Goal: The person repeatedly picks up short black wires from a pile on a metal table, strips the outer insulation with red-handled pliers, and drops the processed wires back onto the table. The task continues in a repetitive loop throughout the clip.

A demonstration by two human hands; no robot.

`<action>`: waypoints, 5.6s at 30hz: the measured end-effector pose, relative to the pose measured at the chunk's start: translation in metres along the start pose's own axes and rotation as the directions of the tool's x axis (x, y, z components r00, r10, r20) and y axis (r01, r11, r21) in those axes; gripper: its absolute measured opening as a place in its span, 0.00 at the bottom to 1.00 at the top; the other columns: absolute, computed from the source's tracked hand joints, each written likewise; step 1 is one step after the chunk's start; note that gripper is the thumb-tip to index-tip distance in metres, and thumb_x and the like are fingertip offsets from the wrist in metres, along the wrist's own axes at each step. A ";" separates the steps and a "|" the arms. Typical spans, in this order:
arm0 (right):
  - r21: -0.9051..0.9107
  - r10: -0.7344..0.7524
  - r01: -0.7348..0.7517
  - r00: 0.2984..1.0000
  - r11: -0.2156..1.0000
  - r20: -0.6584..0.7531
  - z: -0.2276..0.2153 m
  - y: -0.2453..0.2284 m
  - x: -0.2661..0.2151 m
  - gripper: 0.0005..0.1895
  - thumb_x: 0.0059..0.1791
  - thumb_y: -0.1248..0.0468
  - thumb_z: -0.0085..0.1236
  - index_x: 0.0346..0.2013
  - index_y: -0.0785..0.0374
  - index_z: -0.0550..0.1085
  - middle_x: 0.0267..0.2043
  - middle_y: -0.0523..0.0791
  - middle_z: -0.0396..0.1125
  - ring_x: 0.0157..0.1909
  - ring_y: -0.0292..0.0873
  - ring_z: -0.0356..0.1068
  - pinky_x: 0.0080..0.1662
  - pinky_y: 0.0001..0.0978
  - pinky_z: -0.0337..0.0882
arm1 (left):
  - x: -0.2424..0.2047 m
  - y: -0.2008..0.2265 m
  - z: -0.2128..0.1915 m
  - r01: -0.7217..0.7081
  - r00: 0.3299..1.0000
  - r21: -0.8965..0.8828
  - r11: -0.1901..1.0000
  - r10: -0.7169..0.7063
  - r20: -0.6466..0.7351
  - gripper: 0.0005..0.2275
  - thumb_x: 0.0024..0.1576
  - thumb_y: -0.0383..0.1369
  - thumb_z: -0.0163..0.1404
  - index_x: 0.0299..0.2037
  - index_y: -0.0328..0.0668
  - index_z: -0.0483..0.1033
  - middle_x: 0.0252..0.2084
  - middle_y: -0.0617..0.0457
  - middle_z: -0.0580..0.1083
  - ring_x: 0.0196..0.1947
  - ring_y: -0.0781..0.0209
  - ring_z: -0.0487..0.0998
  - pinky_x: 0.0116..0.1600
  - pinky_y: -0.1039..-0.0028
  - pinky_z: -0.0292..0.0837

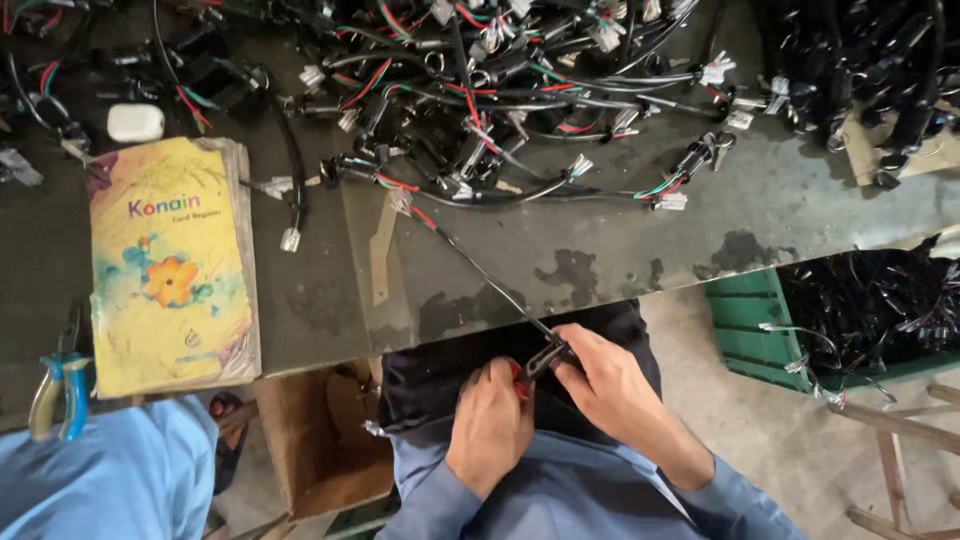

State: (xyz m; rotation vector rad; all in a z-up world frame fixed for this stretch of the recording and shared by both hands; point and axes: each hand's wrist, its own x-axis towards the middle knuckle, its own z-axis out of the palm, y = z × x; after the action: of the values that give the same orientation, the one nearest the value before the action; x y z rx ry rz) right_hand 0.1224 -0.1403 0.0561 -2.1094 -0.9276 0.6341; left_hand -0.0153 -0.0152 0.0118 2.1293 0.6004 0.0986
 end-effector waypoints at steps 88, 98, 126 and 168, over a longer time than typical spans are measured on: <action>0.682 -0.009 0.230 0.950 0.694 -0.311 -0.026 -0.011 0.025 0.12 0.53 0.63 0.46 0.30 0.66 0.74 0.45 0.54 0.74 0.46 0.48 0.72 0.52 0.40 0.70 | -0.001 0.050 -0.032 -0.128 0.988 -0.513 0.849 0.152 0.004 0.16 0.67 0.40 0.43 0.46 0.29 0.71 0.32 0.47 0.72 0.33 0.58 0.73 0.38 0.68 0.70; 0.568 -0.126 -0.069 0.946 0.820 0.297 0.011 -0.023 0.005 0.16 0.49 0.60 0.56 0.48 0.67 0.71 0.38 0.47 0.69 0.38 0.42 0.67 0.41 0.32 0.69 | 0.005 0.031 -0.048 -0.182 0.981 -0.980 0.080 0.081 -0.176 0.18 0.69 0.44 0.44 0.39 0.33 0.64 0.31 0.48 0.65 0.30 0.58 0.61 0.39 0.67 0.61; 0.766 -0.317 0.378 0.918 0.521 -0.238 -0.051 -0.088 0.007 0.35 0.54 0.45 0.55 0.57 0.75 0.61 0.57 0.55 0.62 0.61 0.51 0.59 0.61 0.48 0.55 | -0.013 0.045 -0.031 -0.185 0.968 -0.601 0.777 0.250 0.026 0.15 0.70 0.40 0.42 0.38 0.35 0.71 0.29 0.52 0.70 0.28 0.63 0.70 0.35 0.73 0.66; 0.074 -0.114 0.121 0.989 0.990 -0.097 0.018 -0.025 0.000 0.20 0.50 0.60 0.54 0.51 0.70 0.67 0.46 0.56 0.67 0.49 0.59 0.69 0.50 0.44 0.68 | 0.008 0.058 -0.059 0.019 0.959 -0.926 0.377 -0.269 -0.090 0.24 0.53 0.27 0.57 0.62 0.45 0.70 0.49 0.52 0.81 0.46 0.70 0.81 0.52 0.79 0.76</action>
State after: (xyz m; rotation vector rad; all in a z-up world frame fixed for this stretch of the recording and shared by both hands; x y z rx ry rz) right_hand 0.1001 -0.1207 0.0650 -1.9807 -0.9512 0.5002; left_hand -0.0026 0.0046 0.0911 0.9267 0.6469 0.4790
